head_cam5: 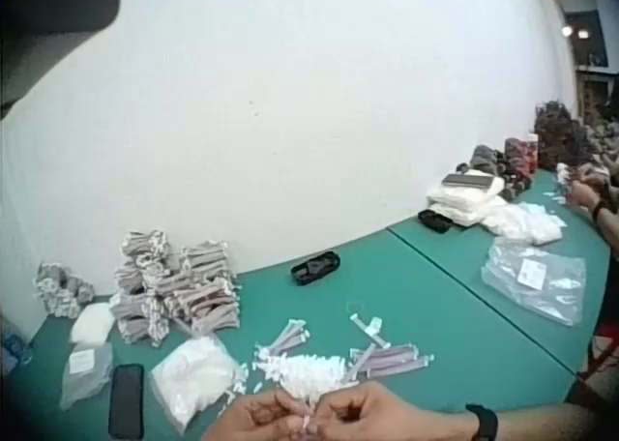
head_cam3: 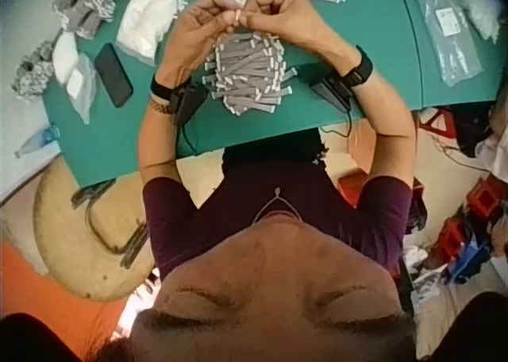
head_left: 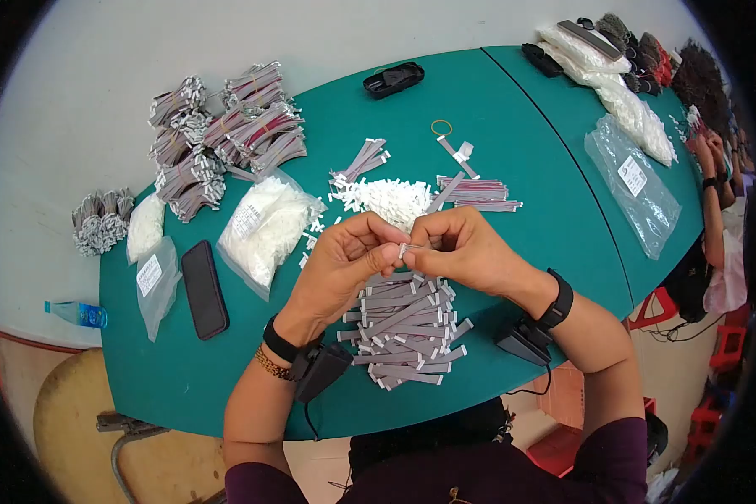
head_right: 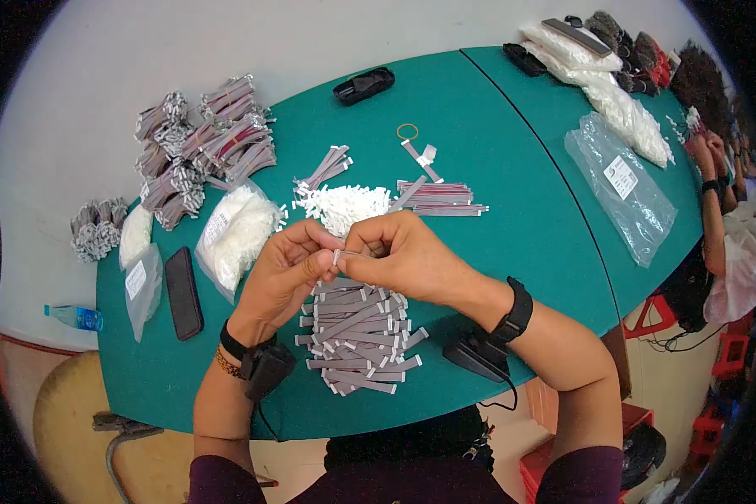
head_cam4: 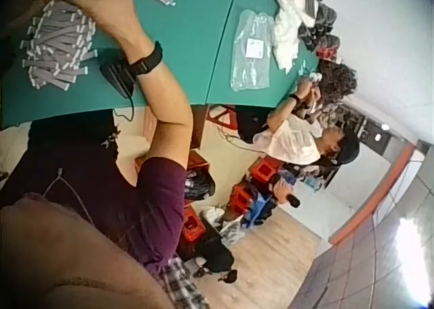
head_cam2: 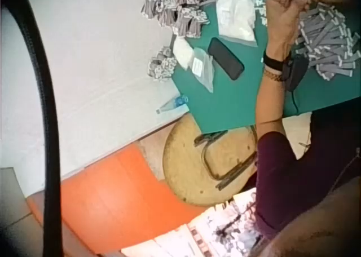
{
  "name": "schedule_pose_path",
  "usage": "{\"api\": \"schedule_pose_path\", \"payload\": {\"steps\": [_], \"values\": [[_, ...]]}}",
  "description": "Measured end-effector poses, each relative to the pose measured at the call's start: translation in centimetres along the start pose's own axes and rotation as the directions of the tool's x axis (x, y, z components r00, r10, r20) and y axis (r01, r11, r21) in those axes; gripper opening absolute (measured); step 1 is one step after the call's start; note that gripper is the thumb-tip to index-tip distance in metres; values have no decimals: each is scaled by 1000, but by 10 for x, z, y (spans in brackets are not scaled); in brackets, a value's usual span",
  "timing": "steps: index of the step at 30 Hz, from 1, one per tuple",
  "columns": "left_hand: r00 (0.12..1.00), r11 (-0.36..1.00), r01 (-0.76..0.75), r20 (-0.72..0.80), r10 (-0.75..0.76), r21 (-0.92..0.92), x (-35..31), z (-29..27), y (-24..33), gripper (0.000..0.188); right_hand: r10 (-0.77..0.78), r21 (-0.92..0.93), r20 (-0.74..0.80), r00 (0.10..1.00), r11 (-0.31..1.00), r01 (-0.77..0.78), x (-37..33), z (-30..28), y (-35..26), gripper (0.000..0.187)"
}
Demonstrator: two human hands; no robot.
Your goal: The person picks up a connector and a ribbon cable from the table, fits the connector onto the end of the cable, and places the assembled unit onto a stack.
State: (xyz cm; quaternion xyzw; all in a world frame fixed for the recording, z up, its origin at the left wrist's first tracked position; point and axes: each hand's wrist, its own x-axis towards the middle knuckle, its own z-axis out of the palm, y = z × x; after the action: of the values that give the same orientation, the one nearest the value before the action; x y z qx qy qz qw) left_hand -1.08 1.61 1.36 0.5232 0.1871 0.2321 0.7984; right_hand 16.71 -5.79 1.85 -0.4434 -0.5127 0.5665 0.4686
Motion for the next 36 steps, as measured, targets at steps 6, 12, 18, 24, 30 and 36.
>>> {"api": "schedule_pose_path", "payload": {"steps": [6,12,18,24,30,36], "values": [[997,983,-77,-14,80,169,0,4,1,15,-21,-51,4,1000,998,22,0,-1,3,18],[985,962,-138,-73,159,236,1,6,1,13,50,76,4,999,996,-50,1,0,0,20],[986,970,-121,-85,141,211,1,3,2,12,-4,-22,36,999,1000,5,3,-4,1,22],[986,970,-122,-85,142,209,1,4,3,13,22,-15,22,1000,1000,-21,2,-3,0,19],[988,967,-119,-68,137,225,2,2,-4,13,-8,-69,14,1000,998,9,-3,0,-8,17],[977,963,-165,-99,189,214,5,4,-5,14,-51,-125,3,999,991,51,1,-6,-1,15]]}}
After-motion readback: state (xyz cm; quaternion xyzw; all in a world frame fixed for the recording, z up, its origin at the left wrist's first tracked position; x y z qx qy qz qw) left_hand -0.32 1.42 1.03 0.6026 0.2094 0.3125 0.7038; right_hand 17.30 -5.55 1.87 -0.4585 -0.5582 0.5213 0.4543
